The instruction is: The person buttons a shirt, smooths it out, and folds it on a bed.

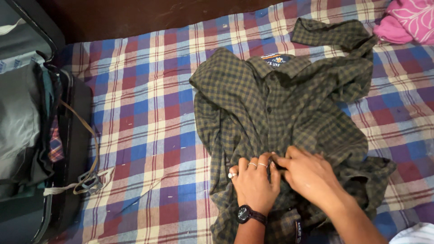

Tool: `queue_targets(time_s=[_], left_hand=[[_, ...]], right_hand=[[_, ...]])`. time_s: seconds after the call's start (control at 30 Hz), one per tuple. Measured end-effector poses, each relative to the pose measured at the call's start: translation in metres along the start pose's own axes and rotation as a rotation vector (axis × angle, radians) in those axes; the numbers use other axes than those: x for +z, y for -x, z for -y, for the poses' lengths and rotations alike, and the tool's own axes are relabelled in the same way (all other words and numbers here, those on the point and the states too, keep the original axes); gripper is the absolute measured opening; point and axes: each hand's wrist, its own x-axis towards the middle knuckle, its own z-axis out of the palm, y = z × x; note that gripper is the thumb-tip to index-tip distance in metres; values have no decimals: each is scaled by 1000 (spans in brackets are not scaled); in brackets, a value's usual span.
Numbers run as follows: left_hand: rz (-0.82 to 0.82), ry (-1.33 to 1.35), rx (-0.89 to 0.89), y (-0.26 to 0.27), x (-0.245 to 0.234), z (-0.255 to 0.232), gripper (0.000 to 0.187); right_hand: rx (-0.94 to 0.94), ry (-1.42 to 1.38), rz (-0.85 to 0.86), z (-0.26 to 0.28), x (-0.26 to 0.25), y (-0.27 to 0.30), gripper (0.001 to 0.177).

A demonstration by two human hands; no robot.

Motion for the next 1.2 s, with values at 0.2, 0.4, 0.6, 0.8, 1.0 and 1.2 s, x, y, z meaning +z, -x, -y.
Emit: queue_targets(time_s=[0.2, 0.4, 0.6, 0.8, 1.0, 1.2], left_hand=[[14, 38, 1, -2, -7, -3, 27], [-47, 388, -104, 1, -18, 5, 43], [-293, 473, -297, -13, -20, 2, 29], [25, 80, 261, -97, 7, 26, 33], [536, -361, 218, -180, 59, 40, 56], [534, -474, 64, -250, 92, 36, 56]], right_hand=[[-15, -153, -48, -4, -1, -2, 45], [109, -427, 28, -30, -11, -9, 54], [144, -662, 13, -49, -18, -7, 64], [208, -982, -47, -64, -15, -11, 31], [355, -786, -116, -70, -22, -14, 31], [-100, -558, -563, -51, -15, -15, 28]])
